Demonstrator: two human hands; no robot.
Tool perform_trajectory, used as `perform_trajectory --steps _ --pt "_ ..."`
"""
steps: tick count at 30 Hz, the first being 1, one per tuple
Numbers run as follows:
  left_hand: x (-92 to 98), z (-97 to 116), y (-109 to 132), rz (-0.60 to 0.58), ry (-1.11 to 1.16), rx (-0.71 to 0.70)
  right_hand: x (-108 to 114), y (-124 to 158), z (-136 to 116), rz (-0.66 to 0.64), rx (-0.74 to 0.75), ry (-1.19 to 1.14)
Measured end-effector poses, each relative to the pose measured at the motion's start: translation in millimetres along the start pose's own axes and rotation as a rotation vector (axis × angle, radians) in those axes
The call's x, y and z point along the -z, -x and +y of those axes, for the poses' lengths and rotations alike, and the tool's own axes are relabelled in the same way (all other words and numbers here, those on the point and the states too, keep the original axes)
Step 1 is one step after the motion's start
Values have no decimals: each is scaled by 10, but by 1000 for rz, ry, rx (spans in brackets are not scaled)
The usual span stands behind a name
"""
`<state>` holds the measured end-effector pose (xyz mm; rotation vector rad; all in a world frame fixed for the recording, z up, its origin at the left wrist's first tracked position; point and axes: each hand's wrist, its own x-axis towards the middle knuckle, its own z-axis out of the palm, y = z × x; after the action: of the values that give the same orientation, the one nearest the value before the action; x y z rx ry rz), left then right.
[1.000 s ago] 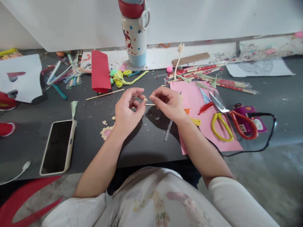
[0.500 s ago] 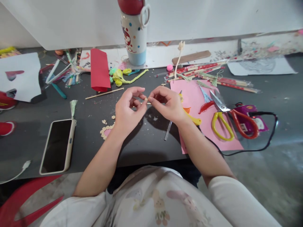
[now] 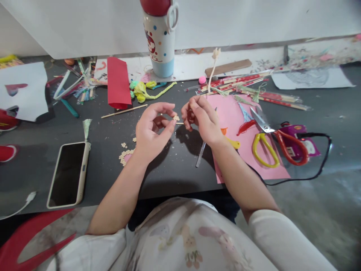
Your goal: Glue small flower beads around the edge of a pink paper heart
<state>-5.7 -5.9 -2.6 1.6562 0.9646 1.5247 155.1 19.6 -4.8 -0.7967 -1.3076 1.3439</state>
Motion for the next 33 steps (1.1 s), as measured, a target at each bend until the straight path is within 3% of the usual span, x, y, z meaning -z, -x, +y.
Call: perform_trajectory --steps 7,15,27,33 --pt "22 -3 -9 -72 88 56 13 23 -15 26 -7 35" --pt "26 -7 -22 -85 27 168 53 22 -40 -46 152 250" --pt "2 -54 7 -45 -144 117 104 -6 -66 -67 182 432" --pt "-6 -72 21 -48 -197 79 97 -5 -22 -148 178 529"
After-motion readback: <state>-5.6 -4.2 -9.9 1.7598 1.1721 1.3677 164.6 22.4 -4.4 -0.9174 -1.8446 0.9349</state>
